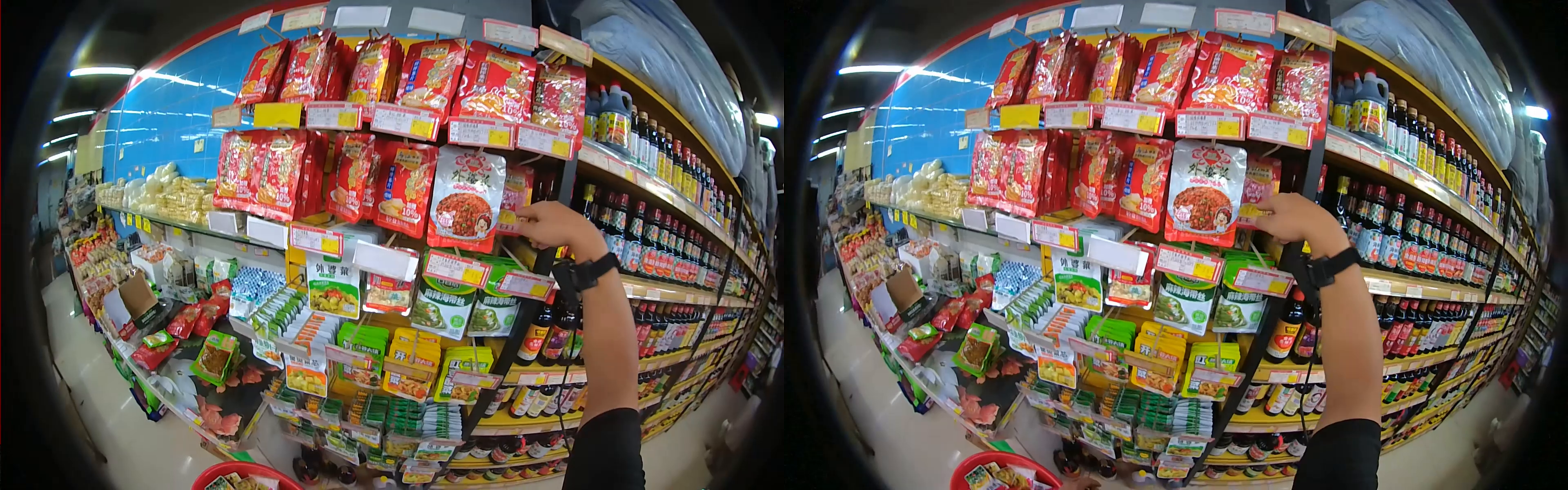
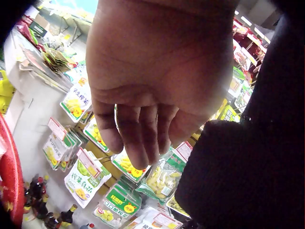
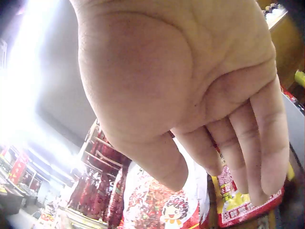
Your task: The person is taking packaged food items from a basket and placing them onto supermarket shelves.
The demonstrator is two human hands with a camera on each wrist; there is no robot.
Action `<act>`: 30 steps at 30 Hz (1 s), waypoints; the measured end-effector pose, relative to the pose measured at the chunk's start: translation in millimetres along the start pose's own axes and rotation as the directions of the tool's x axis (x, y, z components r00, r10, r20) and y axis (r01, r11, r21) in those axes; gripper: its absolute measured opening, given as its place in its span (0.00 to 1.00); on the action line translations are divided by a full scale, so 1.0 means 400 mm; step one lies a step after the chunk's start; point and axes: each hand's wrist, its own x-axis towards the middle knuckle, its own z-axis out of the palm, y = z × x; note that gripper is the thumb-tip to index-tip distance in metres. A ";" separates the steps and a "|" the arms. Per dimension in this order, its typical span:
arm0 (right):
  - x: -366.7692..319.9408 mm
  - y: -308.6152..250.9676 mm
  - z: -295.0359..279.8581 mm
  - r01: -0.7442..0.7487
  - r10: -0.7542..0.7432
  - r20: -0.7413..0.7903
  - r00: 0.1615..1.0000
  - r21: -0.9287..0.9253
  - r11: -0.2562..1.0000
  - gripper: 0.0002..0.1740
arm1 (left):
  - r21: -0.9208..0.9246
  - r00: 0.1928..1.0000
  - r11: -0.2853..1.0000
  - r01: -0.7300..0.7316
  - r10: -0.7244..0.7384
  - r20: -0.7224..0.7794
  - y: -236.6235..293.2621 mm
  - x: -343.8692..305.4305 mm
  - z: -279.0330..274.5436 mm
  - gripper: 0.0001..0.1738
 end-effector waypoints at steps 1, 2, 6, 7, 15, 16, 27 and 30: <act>-0.017 0.007 0.007 0.102 -0.112 -0.078 0.991 -0.117 0.988 0.22 | 0.004 0.999 1.000 0.018 -0.018 0.034 0.004 0.007 -0.006 0.13; -0.042 0.012 0.012 0.136 -0.148 -0.119 0.982 -0.103 0.985 0.22 | 0.009 0.997 0.999 0.039 -0.039 0.067 0.009 0.015 -0.018 0.13; -0.169 0.005 0.033 0.212 -0.186 -0.203 0.961 0.111 0.971 0.22 | -0.057 0.993 0.994 -0.092 0.096 0.062 -0.075 0.026 0.004 0.11; -0.206 -0.002 0.042 0.243 -0.198 -0.219 0.956 0.203 0.949 0.22 | -0.099 0.997 0.995 -0.004 0.011 0.073 -0.081 0.022 -0.002 0.11; -0.568 0.029 0.175 0.566 -0.462 -0.380 0.802 0.231 0.791 0.26 | -0.218 0.721 0.688 0.692 -0.674 0.160 -0.400 -0.240 0.016 0.17; -0.580 0.024 0.177 0.594 -0.552 -0.237 0.800 0.175 0.785 0.26 | -0.276 0.616 0.558 0.782 -0.758 0.214 -0.485 -0.308 0.067 0.17; -0.625 -0.025 0.850 -0.248 -0.171 0.683 0.711 0.471 0.847 0.28 | -0.218 0.296 0.246 0.945 -0.924 0.242 -0.456 -0.575 0.132 0.19; -0.685 0.019 1.068 0.002 -0.095 0.904 0.417 0.103 0.995 0.29 | -0.245 0.341 0.310 0.919 -0.935 0.093 -0.466 -0.590 0.157 0.19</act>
